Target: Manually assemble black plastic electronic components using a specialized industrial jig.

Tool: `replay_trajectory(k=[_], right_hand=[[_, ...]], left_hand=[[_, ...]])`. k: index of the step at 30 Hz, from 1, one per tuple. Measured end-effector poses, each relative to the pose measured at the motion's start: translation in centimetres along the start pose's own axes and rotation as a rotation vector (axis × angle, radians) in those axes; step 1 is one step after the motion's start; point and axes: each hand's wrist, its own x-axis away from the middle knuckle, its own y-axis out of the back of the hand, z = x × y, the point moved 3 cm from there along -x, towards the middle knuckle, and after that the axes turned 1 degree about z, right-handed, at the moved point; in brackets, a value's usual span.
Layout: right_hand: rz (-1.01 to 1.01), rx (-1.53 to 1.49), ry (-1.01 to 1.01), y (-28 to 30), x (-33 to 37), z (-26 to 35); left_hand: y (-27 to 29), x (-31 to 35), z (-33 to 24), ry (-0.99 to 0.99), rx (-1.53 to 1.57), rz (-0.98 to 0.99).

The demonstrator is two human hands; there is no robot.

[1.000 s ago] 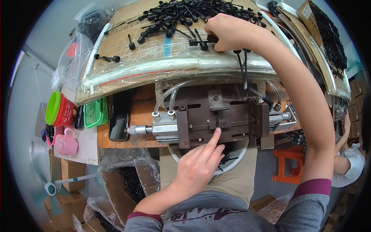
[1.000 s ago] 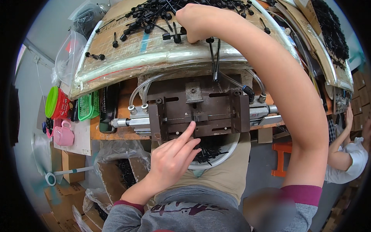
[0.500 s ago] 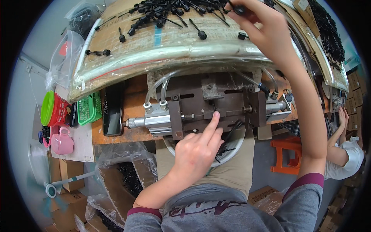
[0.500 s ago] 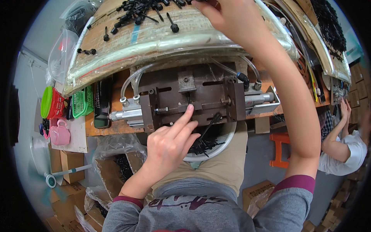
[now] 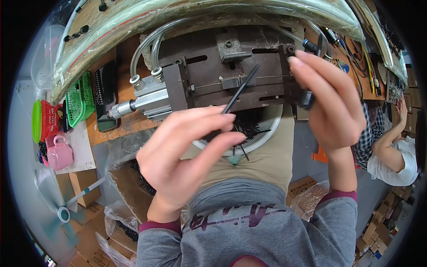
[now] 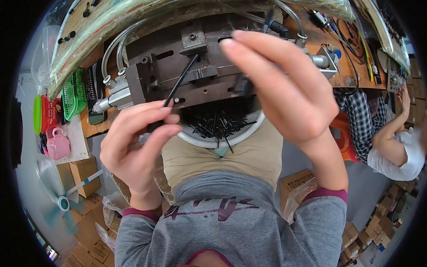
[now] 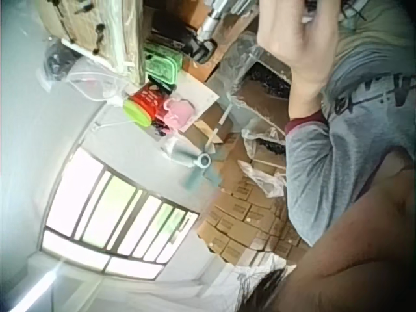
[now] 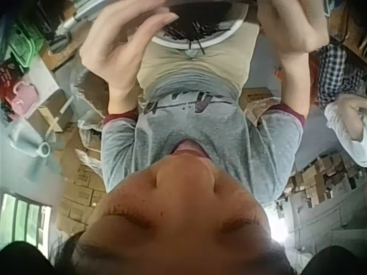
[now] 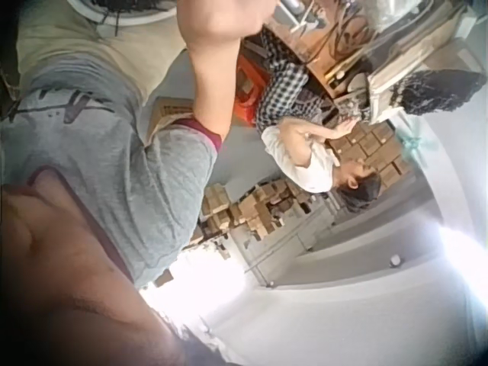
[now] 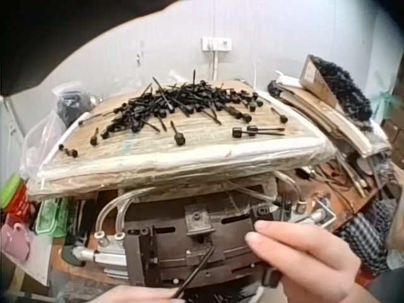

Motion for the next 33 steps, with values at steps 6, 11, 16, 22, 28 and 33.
replay_trajectory(k=[6,11,16,22,28,33], right_hand=[[0.014,-0.331,-0.202,0.5,1.8,0.5],[0.005,-0.539,-0.326,-0.3,3.8,1.7],[0.160,-0.351,-0.337,-2.3,4.1,4.1],[0.273,-0.163,-0.238,-4.8,3.5,4.8],[0.402,-0.018,-0.212,-4.7,1.8,4.7],[0.440,0.016,-0.244,-4.3,1.1,4.9]], left_hand=[[1.4,1.0,0.9,0.119,0.060,-0.062],[1.3,0.7,0.9,0.240,0.411,-0.073],[1.2,0.7,0.2,0.317,0.391,0.046],[1.3,0.9,0.3,0.060,0.004,0.028],[0.0,0.9,-0.1,0.139,-0.044,0.003],[-0.5,1.1,0.6,-0.007,-0.104,0.045]])
